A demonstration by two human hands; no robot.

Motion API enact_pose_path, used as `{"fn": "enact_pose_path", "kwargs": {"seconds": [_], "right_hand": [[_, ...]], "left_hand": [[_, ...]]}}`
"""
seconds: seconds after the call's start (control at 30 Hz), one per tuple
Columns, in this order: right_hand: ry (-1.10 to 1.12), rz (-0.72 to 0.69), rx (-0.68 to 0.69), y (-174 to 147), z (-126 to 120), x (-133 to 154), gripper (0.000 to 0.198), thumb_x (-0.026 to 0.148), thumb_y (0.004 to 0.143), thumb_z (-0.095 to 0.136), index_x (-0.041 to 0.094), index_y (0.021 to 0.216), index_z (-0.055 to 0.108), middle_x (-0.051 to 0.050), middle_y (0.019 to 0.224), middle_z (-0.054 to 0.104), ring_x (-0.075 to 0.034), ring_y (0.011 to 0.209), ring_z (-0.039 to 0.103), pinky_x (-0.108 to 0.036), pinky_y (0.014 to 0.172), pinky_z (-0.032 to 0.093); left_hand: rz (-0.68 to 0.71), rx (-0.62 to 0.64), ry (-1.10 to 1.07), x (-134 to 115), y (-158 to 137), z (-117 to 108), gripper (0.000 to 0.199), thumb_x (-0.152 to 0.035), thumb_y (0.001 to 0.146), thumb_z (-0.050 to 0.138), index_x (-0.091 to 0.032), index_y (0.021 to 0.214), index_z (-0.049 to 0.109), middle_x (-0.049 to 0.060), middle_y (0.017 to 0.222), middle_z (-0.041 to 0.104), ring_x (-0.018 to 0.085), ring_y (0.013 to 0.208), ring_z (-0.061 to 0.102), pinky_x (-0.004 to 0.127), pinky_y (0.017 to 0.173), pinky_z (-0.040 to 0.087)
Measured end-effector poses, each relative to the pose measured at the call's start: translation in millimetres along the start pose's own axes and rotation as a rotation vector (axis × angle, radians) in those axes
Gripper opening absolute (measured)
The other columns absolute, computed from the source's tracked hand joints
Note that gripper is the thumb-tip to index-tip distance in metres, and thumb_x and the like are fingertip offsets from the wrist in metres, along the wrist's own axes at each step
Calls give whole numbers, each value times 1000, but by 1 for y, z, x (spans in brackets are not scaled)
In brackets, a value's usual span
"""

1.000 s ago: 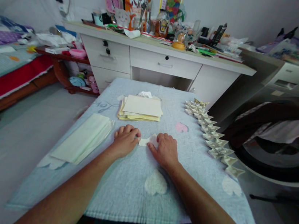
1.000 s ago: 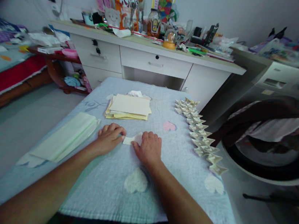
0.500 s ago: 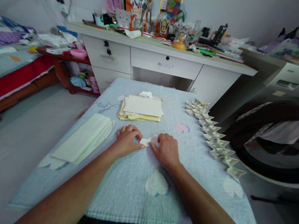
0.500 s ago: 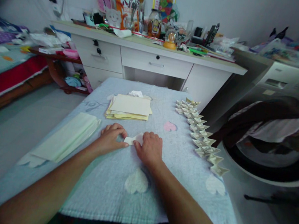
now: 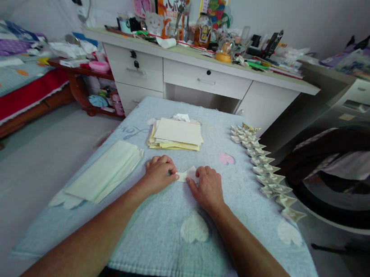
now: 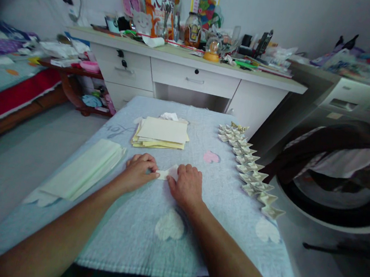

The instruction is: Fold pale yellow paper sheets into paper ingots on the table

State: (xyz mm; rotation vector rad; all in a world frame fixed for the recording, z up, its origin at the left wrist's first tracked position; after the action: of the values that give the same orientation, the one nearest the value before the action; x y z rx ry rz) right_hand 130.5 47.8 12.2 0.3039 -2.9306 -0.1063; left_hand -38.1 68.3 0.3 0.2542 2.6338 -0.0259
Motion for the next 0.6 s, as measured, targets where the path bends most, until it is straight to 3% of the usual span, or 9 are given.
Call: {"fn": "enact_pose_path", "kwargs": {"seconds": [0.6], "right_hand": [[-49, 41, -4, 0, 1, 5, 39, 55, 87, 47, 19, 97, 55, -10, 96, 58, -25, 92, 51, -36, 81, 32]], "left_hand": [[40, -55, 61, -4, -3, 3, 10, -34, 76, 61, -24, 76, 63, 2, 102, 59, 24, 101, 44, 39, 81, 31]]}}
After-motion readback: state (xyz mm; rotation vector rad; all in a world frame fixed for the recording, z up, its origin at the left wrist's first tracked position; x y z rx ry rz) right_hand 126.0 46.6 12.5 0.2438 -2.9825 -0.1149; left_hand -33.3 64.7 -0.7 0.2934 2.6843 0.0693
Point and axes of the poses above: each hand's wrist, its own y-axis towards the middle knuckle, its own z-axis out of the palm, x = y × z, the point moved 5 cm from there along y, towards the middle knuckle
